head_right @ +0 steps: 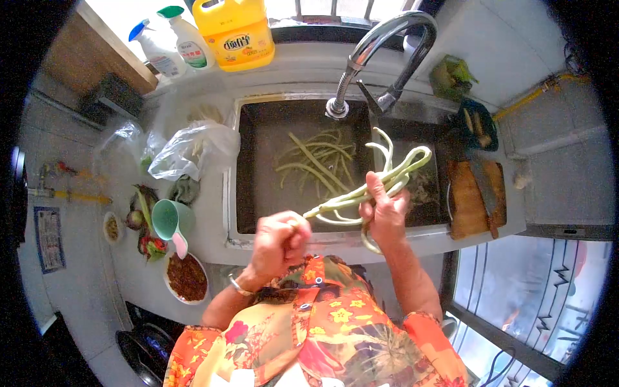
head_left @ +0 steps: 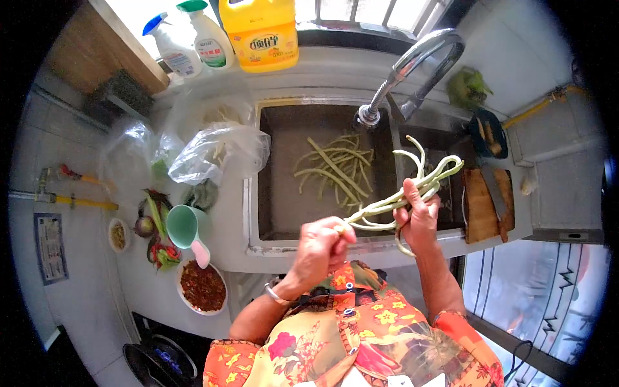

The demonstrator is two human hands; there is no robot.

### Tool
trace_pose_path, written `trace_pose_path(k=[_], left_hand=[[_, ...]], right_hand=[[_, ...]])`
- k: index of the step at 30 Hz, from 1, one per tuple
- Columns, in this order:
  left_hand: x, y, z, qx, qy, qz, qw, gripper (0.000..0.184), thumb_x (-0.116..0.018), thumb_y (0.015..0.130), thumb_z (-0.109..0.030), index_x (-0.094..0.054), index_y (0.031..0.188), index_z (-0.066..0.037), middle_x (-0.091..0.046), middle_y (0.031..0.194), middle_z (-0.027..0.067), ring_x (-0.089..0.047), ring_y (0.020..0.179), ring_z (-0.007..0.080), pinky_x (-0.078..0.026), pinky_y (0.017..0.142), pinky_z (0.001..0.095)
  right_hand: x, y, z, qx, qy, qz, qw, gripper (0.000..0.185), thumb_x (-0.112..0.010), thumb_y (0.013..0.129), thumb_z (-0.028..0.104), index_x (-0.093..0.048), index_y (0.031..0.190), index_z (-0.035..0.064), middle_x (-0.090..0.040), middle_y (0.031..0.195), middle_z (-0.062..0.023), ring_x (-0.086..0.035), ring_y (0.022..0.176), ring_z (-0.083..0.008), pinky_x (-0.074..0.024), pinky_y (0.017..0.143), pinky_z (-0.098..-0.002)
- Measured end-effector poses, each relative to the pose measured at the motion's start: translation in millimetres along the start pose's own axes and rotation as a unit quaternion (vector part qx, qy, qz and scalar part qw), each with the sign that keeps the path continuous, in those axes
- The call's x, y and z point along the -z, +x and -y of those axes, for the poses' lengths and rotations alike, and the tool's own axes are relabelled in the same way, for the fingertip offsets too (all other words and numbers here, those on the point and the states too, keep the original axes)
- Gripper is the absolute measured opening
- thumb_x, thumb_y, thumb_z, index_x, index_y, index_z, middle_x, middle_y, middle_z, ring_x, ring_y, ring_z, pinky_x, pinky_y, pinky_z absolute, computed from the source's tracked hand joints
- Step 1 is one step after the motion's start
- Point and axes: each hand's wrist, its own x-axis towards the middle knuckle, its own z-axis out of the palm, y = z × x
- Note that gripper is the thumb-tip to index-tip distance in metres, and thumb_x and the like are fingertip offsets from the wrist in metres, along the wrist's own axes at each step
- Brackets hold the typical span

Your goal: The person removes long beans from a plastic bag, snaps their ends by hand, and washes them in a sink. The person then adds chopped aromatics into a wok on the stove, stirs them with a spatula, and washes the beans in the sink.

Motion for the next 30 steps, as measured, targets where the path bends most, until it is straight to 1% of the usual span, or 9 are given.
trace_pose_path(k=[4, 7, 11, 15, 20, 25, 26, 29, 30], left_hand=[[7.9, 4.2, 16.1, 0.079, -0.028, 0.031, 0.996, 0.021, -0.039, 0.080, -0.010, -0.055, 0.076, 0.003, -0.037, 0.054, -0.0014, -0.029, 0.038, 0.0055, -0.024, 0.032, 0.0209], [5.9, 11.2, 15.2, 0.139, -0.078, -0.016, 0.987, 0.030, -0.042, 0.085, -0.024, -0.054, 0.077, 0.002, -0.036, 0.054, -0.0028, -0.029, 0.038, 0.0064, -0.025, 0.033, 0.0216], [12.2, 17.3, 11.3, 0.166, -0.060, 0.002, 0.984, 0.034, -0.041, 0.087, -0.030, -0.053, 0.072, -0.002, -0.035, 0.053, -0.0029, -0.027, 0.038, 0.0059, -0.022, 0.033, 0.0213], [17.1, 20.5, 14.9, 0.180, -0.062, 0.019, 0.982, 0.032, -0.040, 0.087, -0.028, -0.054, 0.073, -0.003, -0.033, 0.052, -0.0034, -0.026, 0.038, 0.0057, -0.020, 0.033, 0.0210], [17.0, 21.6, 16.0, 0.276, -0.079, 0.084, 0.954, 0.027, -0.040, 0.086, -0.023, -0.048, 0.066, -0.007, -0.026, 0.050, -0.0056, -0.021, 0.038, 0.0048, -0.016, 0.033, 0.0210], [13.4, 15.5, 25.2, 0.243, -0.004, 0.068, 0.968, 0.030, -0.041, 0.086, -0.026, -0.034, 0.061, -0.011, -0.026, 0.050, -0.0062, -0.021, 0.039, 0.0038, -0.015, 0.032, 0.0214], [11.8, 14.6, 30.9, 0.237, -0.018, 0.058, 0.970, 0.031, -0.041, 0.087, -0.026, -0.034, 0.061, -0.011, -0.026, 0.049, -0.0058, -0.022, 0.038, 0.0043, -0.016, 0.032, 0.0216], [3.1, 6.5, 20.3, 0.174, -0.011, 0.063, 0.983, 0.030, -0.042, 0.087, -0.025, -0.035, 0.062, -0.010, -0.025, 0.049, -0.0045, -0.023, 0.039, 0.0055, -0.017, 0.032, 0.0218], [1.0, 1.0, 14.8, 0.083, -0.007, 0.074, 0.994, 0.029, -0.042, 0.086, -0.024, -0.036, 0.062, -0.010, -0.026, 0.049, -0.0033, -0.024, 0.038, 0.0061, -0.018, 0.032, 0.0219]], right_hand=[[-7.8, -4.5, -2.9, 0.068, -0.039, 0.008, 0.997, 0.014, -0.062, 0.083, 0.014, -0.052, 0.079, 0.0048, -0.048, 0.056, 0.0005, -0.039, 0.038, -0.0053, -0.0294, 0.034, -0.0200], [-8.7, -10.7, -6.3, 0.134, -0.097, 0.030, 0.986, 0.014, -0.061, 0.083, 0.013, -0.050, 0.080, 0.0049, -0.048, 0.056, 0.0005, -0.040, 0.038, -0.0055, -0.0297, 0.035, -0.0197], [-11.8, -19.1, -6.6, 0.189, -0.145, 0.071, 0.969, 0.011, -0.059, 0.083, 0.009, -0.049, 0.083, 0.0056, -0.048, 0.060, 0.0011, -0.041, 0.042, -0.0042, -0.0307, 0.037, -0.0187], [-8.4, -26.4, -3.5, 0.185, -0.165, 0.106, 0.963, 0.014, -0.060, 0.083, 0.007, -0.046, 0.086, 0.0070, -0.046, 0.065, 0.0040, -0.040, 0.051, -0.0017, -0.0324, 0.044, -0.0168], [-4.9, -27.4, -2.7, 0.204, -0.184, 0.129, 0.953, 0.015, -0.060, 0.082, 0.007, -0.046, 0.087, 0.0066, -0.046, 0.067, 0.0042, -0.042, 0.056, -0.0026, -0.0344, 0.048, -0.0179], [-5.0, -28.9, 0.4, 0.161, -0.200, 0.110, 0.960, 0.015, -0.061, 0.081, 0.007, -0.047, 0.084, 0.0057, -0.048, 0.069, 0.0035, -0.043, 0.059, -0.0035, -0.0360, 0.051, -0.0184], [-2.2, -22.8, -4.5, 0.218, -0.227, 0.100, 0.944, 0.013, -0.061, 0.081, 0.008, -0.049, 0.084, 0.0053, -0.049, 0.067, 0.0021, -0.044, 0.054, -0.0043, -0.0359, 0.047, -0.0188], [-5.2, -17.0, 2.7, 0.132, -0.129, 0.080, 0.980, 0.015, -0.059, 0.084, 0.014, -0.049, 0.082, 0.0033, -0.047, 0.057, -0.0005, -0.039, 0.038, -0.0051, -0.0297, 0.034, -0.0194], [-2.7, -13.2, 1.9, 0.090, -0.095, 0.042, 0.990, 0.018, -0.058, 0.086, 0.019, -0.051, 0.082, 0.0033, -0.047, 0.057, 0.0002, -0.036, 0.038, -0.0045, -0.0285, 0.034, -0.0191]])
